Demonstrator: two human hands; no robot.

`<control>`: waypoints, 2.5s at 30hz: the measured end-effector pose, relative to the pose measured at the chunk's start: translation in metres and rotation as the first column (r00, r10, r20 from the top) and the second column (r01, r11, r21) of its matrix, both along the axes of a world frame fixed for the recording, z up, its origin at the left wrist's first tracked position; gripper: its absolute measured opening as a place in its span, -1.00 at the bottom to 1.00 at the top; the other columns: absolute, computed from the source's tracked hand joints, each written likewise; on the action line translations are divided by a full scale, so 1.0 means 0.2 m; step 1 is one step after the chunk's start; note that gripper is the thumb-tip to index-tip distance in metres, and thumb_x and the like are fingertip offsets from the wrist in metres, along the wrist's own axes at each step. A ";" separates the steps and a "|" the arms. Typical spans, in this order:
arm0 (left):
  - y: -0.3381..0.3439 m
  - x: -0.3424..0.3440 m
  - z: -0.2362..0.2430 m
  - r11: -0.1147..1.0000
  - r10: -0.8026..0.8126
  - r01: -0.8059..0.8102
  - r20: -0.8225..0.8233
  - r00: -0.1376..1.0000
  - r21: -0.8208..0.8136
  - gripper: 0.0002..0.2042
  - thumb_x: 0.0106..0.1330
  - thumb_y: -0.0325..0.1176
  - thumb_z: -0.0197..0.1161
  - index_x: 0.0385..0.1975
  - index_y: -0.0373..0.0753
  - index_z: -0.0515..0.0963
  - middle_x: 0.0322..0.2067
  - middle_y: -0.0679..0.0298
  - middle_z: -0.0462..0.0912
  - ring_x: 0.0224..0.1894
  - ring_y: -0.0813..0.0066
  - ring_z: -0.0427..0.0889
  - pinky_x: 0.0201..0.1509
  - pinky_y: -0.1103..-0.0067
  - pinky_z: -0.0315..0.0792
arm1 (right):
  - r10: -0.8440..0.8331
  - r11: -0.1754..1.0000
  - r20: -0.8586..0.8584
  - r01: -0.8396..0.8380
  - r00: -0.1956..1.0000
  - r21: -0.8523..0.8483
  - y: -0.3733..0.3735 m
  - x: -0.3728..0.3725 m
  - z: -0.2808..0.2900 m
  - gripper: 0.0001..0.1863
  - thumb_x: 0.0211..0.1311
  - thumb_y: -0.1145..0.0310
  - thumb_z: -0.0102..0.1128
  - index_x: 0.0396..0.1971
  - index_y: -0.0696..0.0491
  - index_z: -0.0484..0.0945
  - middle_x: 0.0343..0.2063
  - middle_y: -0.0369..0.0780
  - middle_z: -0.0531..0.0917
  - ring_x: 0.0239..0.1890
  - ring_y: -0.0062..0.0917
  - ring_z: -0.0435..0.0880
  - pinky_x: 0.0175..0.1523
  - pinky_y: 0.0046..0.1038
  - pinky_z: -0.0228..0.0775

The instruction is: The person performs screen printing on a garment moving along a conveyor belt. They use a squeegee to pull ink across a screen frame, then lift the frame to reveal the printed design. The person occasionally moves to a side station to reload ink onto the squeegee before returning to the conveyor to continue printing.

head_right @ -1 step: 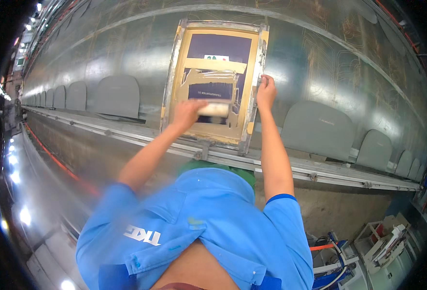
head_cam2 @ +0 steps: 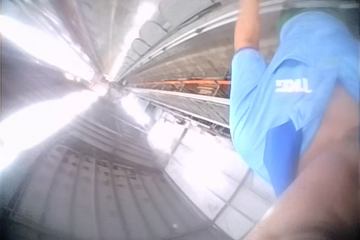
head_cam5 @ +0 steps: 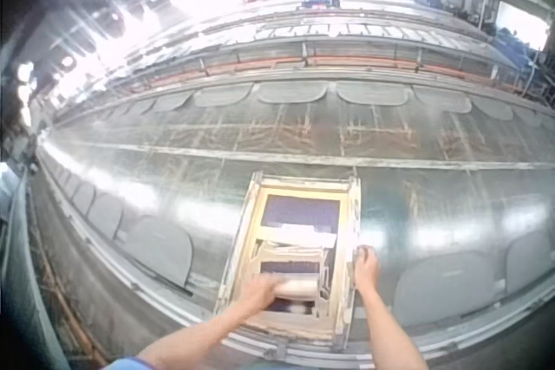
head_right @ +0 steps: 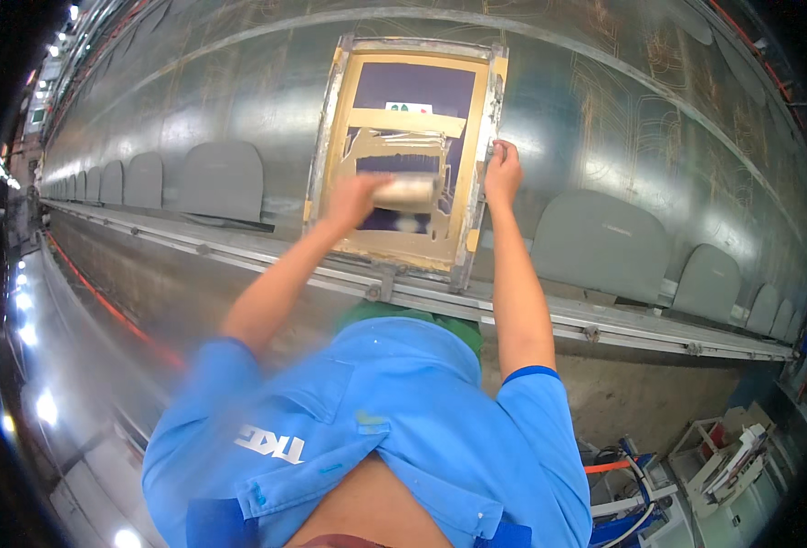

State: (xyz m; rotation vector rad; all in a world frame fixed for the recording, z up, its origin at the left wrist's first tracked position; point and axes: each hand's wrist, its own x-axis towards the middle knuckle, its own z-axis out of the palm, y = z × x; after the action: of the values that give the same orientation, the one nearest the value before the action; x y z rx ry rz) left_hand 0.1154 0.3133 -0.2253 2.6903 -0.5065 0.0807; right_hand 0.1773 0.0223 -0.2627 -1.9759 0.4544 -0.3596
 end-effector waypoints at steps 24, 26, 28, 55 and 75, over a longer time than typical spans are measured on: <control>-0.07 -0.35 -0.09 0.999 0.047 -0.047 0.067 0.997 -0.001 -0.43 -0.11 -0.57 0.27 0.01 0.06 0.63 0.08 0.46 0.63 0.09 0.42 0.56 -0.03 0.41 0.34 | -0.059 0.995 0.114 0.068 0.992 -0.072 -0.06 0.14 -0.02 -0.76 0.37 0.24 0.07 -0.17 0.03 0.64 -0.28 -0.10 0.71 -0.22 -0.27 0.66 -0.06 -0.30 0.43; 0.07 -0.36 -0.10 0.996 0.086 -0.086 -0.007 0.996 0.016 -0.45 -0.11 -0.58 0.26 -0.02 0.06 0.65 0.06 0.48 0.65 0.09 0.43 0.57 -0.03 0.41 0.36 | -0.049 0.997 0.080 0.054 0.996 -0.056 0.08 0.12 -0.09 -0.77 0.37 0.25 0.06 -0.18 0.03 0.64 -0.35 -0.10 0.70 -0.30 -0.30 0.65 -0.12 -0.30 0.43; 0.16 -0.39 -0.11 0.995 0.099 -0.099 -0.037 0.994 0.016 -0.44 -0.11 -0.58 0.26 -0.01 0.06 0.65 0.05 0.47 0.65 0.09 0.43 0.56 -0.03 0.41 0.36 | -0.030 0.999 0.051 0.032 0.998 -0.034 0.23 0.09 -0.08 -0.77 0.37 0.25 0.06 -0.17 0.03 0.63 -0.42 -0.11 0.68 -0.38 -0.33 0.62 -0.18 -0.30 0.42; 0.41 0.47 -0.01 0.982 0.024 0.010 -0.172 0.985 0.191 -0.55 0.07 -0.47 0.25 -0.01 0.17 0.66 -0.18 0.25 0.73 -0.14 0.22 0.69 -0.08 0.34 0.56 | -0.024 0.999 -0.005 0.024 1.000 -0.035 0.40 -0.01 -0.13 -0.78 0.38 0.30 0.05 -0.15 0.07 0.61 -0.37 -0.08 0.69 -0.35 -0.29 0.64 -0.14 -0.30 0.43; 0.36 0.25 -0.14 0.981 0.065 -0.061 -0.014 0.998 0.182 -0.58 0.06 -0.59 0.19 -0.10 0.03 0.70 -0.25 0.29 0.74 -0.22 0.33 0.69 -0.15 0.37 0.44 | -0.019 1.000 -0.016 0.019 1.000 0.005 0.43 0.13 -0.22 -0.77 0.37 0.26 0.06 -0.16 0.02 0.64 -0.33 -0.08 0.71 -0.29 -0.29 0.67 -0.11 -0.30 0.45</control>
State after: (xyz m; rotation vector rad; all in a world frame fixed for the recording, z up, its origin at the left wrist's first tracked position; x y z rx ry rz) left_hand 0.1649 0.3851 -0.2543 2.8826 -0.4421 0.0261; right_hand 0.2024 0.1078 -0.3063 -1.9721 0.4837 -0.3544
